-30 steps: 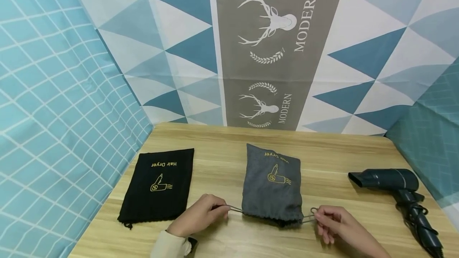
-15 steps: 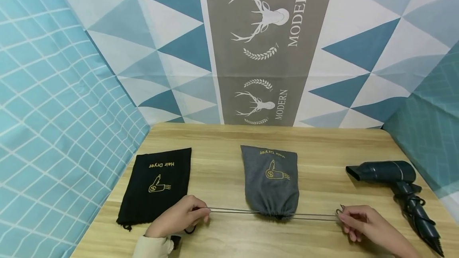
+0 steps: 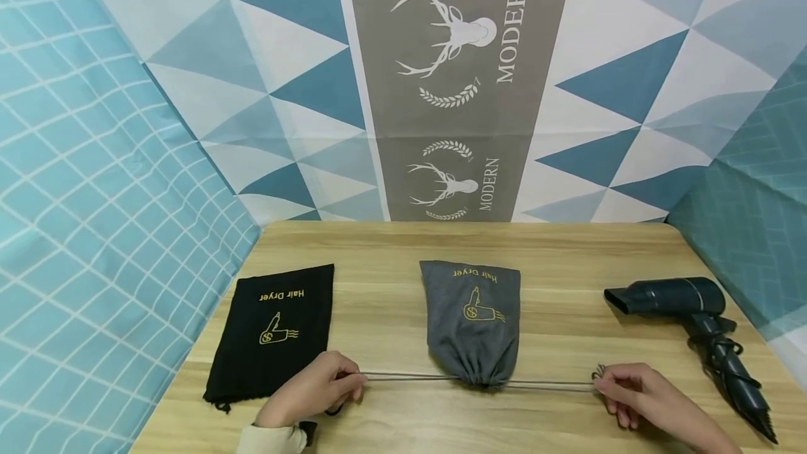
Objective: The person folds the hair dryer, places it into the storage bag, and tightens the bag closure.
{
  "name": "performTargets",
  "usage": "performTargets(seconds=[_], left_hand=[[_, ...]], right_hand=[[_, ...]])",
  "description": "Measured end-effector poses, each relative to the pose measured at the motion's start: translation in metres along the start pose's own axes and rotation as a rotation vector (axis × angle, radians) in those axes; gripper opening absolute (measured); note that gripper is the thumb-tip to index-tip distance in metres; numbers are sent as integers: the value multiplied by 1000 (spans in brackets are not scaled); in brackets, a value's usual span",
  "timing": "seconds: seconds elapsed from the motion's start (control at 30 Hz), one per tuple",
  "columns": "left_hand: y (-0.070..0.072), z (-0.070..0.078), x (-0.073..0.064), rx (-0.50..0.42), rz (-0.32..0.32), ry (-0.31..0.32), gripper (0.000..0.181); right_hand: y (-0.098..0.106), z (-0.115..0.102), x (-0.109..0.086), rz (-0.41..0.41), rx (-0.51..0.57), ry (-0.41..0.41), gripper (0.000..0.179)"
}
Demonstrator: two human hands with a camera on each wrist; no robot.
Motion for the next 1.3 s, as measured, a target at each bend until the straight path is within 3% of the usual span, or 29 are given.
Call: performTargets(seconds=[0.2, 0.27, 0.37, 0.47, 0.63, 0.73, 0.87, 1.0, 1.1, 1.3], left_hand=[[-3, -3, 9, 56, 41, -4, 26], [0, -1, 10, 85, 77, -23, 22], [7, 2, 9, 118, 171, -63, 20], [13, 3, 5, 128, 279, -72, 19], [16, 6, 0, 155, 373, -79, 15], [13, 13, 4, 187, 381, -111, 15], [9, 20, 9, 203, 364, -135, 15], [11, 30, 10, 243, 364, -143, 14], [15, 41, 8, 293, 369, -153, 14], [17, 73, 3, 393, 332, -206, 15]], right_hand=[[-1, -5, 2, -42, 62, 6, 32], [-2, -7, 0, -76, 116, 0, 37], [0, -12, -2, -51, 135, -12, 43], [15, -17, -1, 130, 75, -33, 46], [53, -27, -22, 621, -104, -32, 40], [72, -34, -51, 870, -229, -15, 35], [89, -40, -89, 1091, -326, -31, 28], [106, -39, -119, 1285, -405, -177, 30], [118, -36, -130, 1363, -458, -290, 40], [130, -3, -137, 1293, -510, -535, 55]])
Point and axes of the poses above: each hand's wrist, its own x-axis towards the middle knuckle, its own y-axis out of the back of the hand, z = x × y, the point moved 10 cm from there along x, towards the middle knuckle
